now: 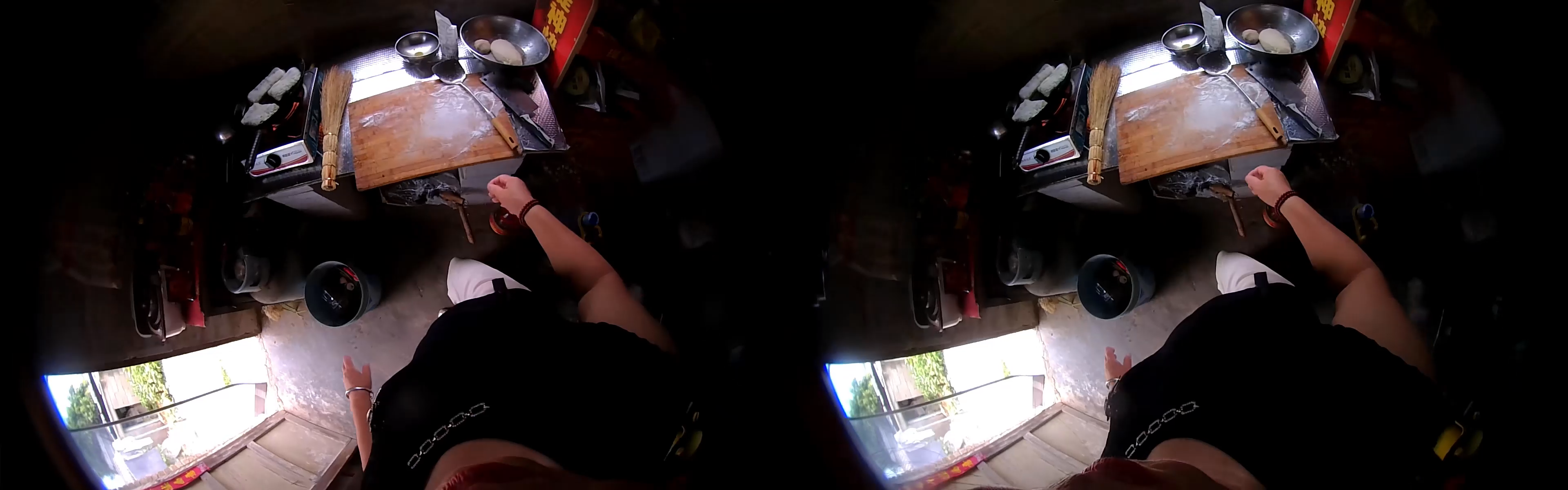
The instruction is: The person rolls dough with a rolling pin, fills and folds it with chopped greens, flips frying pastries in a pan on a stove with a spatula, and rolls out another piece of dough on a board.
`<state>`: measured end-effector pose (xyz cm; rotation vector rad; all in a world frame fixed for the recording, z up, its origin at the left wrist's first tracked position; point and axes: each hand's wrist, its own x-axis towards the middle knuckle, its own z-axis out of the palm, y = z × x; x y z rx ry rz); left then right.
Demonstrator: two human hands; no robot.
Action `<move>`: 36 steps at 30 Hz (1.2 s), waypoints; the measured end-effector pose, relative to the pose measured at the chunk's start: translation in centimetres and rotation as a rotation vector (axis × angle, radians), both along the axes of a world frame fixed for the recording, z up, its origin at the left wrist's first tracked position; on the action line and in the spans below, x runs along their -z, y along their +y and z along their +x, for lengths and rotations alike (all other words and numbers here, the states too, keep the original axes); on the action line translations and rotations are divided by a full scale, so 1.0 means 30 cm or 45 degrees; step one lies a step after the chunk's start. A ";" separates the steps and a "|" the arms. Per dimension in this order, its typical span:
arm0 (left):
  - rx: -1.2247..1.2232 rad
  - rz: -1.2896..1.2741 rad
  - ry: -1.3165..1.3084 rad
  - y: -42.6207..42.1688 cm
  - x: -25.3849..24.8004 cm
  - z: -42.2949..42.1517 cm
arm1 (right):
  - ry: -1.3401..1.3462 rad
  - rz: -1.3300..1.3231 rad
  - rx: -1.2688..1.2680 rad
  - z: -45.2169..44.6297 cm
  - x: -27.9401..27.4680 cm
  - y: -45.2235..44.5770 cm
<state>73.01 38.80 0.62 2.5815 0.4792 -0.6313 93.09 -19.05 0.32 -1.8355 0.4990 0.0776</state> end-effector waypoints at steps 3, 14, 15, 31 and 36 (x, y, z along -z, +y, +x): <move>0.174 0.047 0.020 0.057 0.046 0.225 | -0.105 -0.583 0.166 0.150 -0.061 -0.069; 0.048 -0.028 0.172 -0.076 0.002 0.660 | 0.407 -1.307 0.021 0.608 0.056 -0.280; 0.045 -0.044 0.133 -0.067 0.029 0.692 | 0.484 -1.264 0.007 0.628 0.013 -0.279; -0.262 -0.515 -0.210 -0.027 0.010 1.854 | -0.260 -0.726 0.130 0.453 -0.097 0.133; -0.304 -0.576 -0.109 0.032 -0.008 2.086 | -0.272 -0.524 0.187 0.446 -0.120 0.414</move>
